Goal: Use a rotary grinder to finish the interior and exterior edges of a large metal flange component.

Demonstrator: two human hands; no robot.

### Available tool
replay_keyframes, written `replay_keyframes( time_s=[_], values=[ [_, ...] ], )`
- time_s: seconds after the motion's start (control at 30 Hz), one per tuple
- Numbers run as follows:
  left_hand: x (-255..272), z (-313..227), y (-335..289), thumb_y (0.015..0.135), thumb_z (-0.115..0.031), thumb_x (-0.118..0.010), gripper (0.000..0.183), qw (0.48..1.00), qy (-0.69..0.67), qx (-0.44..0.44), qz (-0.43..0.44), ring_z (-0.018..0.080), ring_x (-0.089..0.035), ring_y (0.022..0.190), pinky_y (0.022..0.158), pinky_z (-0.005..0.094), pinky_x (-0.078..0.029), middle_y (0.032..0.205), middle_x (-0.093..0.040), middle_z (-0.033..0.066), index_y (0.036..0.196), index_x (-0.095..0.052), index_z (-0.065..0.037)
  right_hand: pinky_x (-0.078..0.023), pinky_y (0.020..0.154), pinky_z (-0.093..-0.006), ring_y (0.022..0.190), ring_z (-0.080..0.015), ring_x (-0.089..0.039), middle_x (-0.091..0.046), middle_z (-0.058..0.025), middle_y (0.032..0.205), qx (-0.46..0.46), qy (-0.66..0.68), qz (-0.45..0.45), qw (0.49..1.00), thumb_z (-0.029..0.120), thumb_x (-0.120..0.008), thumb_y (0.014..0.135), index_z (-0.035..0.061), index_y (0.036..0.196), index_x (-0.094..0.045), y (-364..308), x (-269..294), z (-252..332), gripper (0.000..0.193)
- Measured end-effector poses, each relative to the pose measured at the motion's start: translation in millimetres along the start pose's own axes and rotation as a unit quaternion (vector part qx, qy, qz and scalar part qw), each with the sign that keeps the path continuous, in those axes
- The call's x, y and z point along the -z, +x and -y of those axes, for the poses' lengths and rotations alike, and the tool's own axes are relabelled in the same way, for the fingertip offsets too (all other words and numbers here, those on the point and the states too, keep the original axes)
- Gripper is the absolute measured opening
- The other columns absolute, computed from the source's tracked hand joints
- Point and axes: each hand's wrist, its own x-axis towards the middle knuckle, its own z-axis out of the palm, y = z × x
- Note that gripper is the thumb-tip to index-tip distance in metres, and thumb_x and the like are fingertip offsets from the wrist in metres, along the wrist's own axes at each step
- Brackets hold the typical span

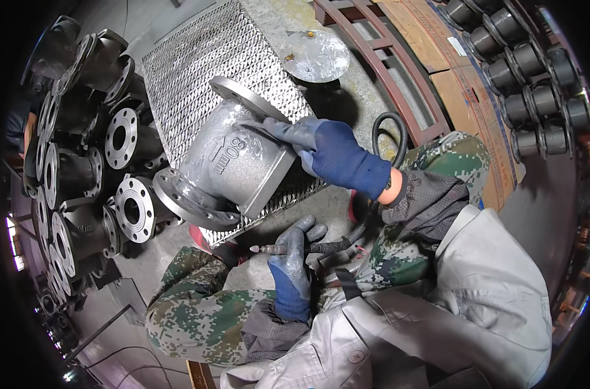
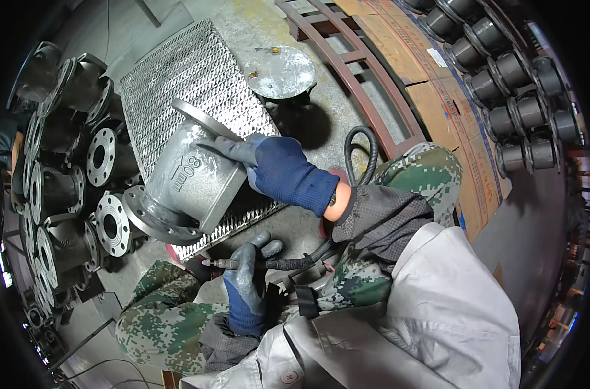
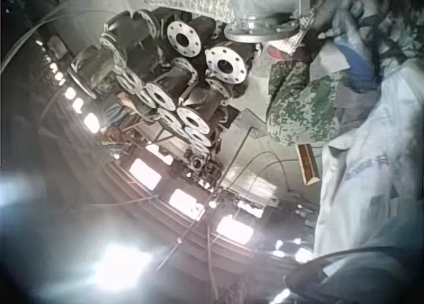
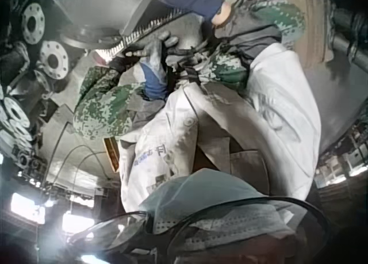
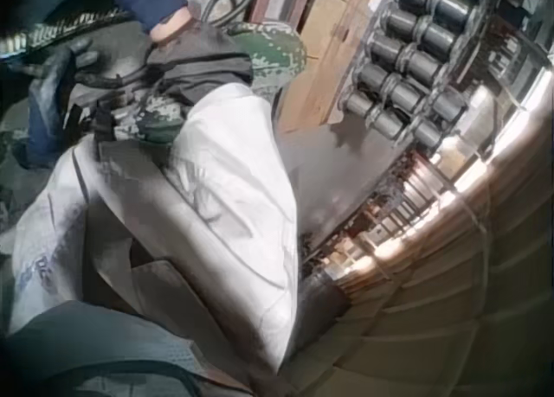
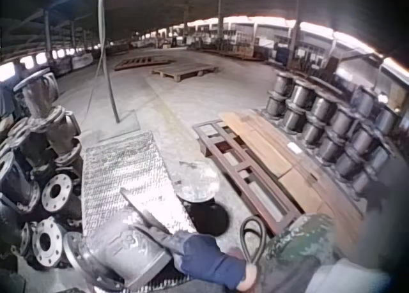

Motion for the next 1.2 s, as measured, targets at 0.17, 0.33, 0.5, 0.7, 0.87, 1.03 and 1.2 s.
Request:
replay_keyframes(
  time_s=[0.17, 0.33, 0.5, 0.7, 0.87, 1.03, 1.2],
  values=[
    [1.7, -0.1, 0.0, 0.105, -0.016, -0.037, 0.037, 0.999, 0.044, -0.013, 0.023, 0.0283, -0.066, 0.107, 0.092, 0.0386, -0.054, 0.127, -0.057, 0.0252, 0.126, -0.045, 0.013, -0.055, 0.068, -0.0381, 0.076, -0.0318, -0.066, -0.068, -0.0105, 0.089, 0.038, -0.031, -0.039, 0.998, -0.001, -0.059, 0.079, 0.0243, 0.129, -0.063, 10.8, -9.0, -0.8, 0.056],
    [1.9, -0.8, 0.4, 0.105, -0.015, -0.036, 0.036, 0.997, 0.054, -0.030, 0.038, 0.0286, -0.066, 0.106, 0.091, 0.0384, -0.055, 0.126, -0.058, 0.0250, 0.124, -0.048, 0.014, -0.053, 0.064, -0.0405, 0.072, -0.0312, -0.064, -0.064, -0.0090, 0.082, -0.002, -0.130, 0.133, 0.983, 0.002, -0.059, 0.078, 0.0319, 0.135, -0.057, 11.7, 10.1, 1.8, 0.064],
    [8.6, 6.6, 1.5, 0.096, -0.007, -0.052, 0.035, 0.997, 0.065, -0.044, 0.006, 0.0259, -0.066, 0.103, 0.085, 0.0364, -0.057, 0.114, -0.062, 0.0206, 0.127, -0.052, 0.010, -0.054, 0.072, -0.0276, 0.076, -0.0139, -0.063, -0.069, -0.0095, 0.095, -0.115, 0.176, -0.050, 0.976, -0.008, -0.059, 0.083, 0.0119, 0.132, -0.062, -5.6, 24.5, -17.5, 0.053],
    [-8.0, -3.2, 3.7, 0.105, -0.024, -0.041, 0.043, 0.999, 0.002, 0.033, -0.015, 0.0267, -0.067, 0.101, 0.087, 0.0373, -0.055, 0.115, -0.064, 0.0206, 0.123, -0.053, 0.013, -0.053, 0.087, -0.0393, 0.096, -0.0343, -0.067, -0.069, -0.0159, 0.109, -0.268, -0.021, -0.094, 0.959, 0.013, -0.052, 0.082, 0.0226, 0.125, -0.066, -4.2, 37.2, -89.8, 0.046],
    [-6.1, -1.1, 9.9, 0.105, -0.025, -0.040, 0.044, 0.998, 0.044, 0.036, -0.017, 0.0257, -0.067, 0.101, 0.087, 0.0367, -0.055, 0.115, -0.064, 0.0201, 0.124, -0.053, 0.012, -0.054, 0.078, -0.0447, 0.086, -0.0362, -0.067, -0.069, -0.0155, 0.105, -0.264, -0.163, -0.047, 0.949, 0.014, -0.054, 0.082, 0.0260, 0.127, -0.064, 8.3, 30.6, -97.8, 0.047],
    [-8.4, -5.3, 10.1, 0.104, -0.028, -0.042, 0.046, 0.998, 0.038, 0.047, -0.023, 0.0249, -0.067, 0.102, 0.084, 0.0368, -0.056, 0.115, -0.064, 0.0197, 0.125, -0.053, 0.012, -0.054, 0.072, -0.0474, 0.079, -0.0367, -0.067, -0.069, -0.0181, 0.086, -0.244, -0.184, -0.039, 0.951, 0.012, -0.052, 0.080, 0.0249, 0.118, -0.069, 19.0, 28.3, -100.5, 0.043],
    [-9.4, -3.7, 11.0, 0.104, -0.027, -0.042, 0.046, 0.998, 0.034, 0.049, -0.035, 0.0248, -0.067, 0.102, 0.084, 0.0365, -0.057, 0.115, -0.063, 0.0198, 0.125, -0.052, 0.012, -0.054, 0.073, -0.0477, 0.080, -0.0371, -0.067, -0.069, -0.0185, 0.087, -0.257, -0.184, -0.037, 0.948, 0.011, -0.053, 0.080, 0.0231, 0.118, -0.069, 21.8, 23.0, -102.1, 0.043]
  ],
)
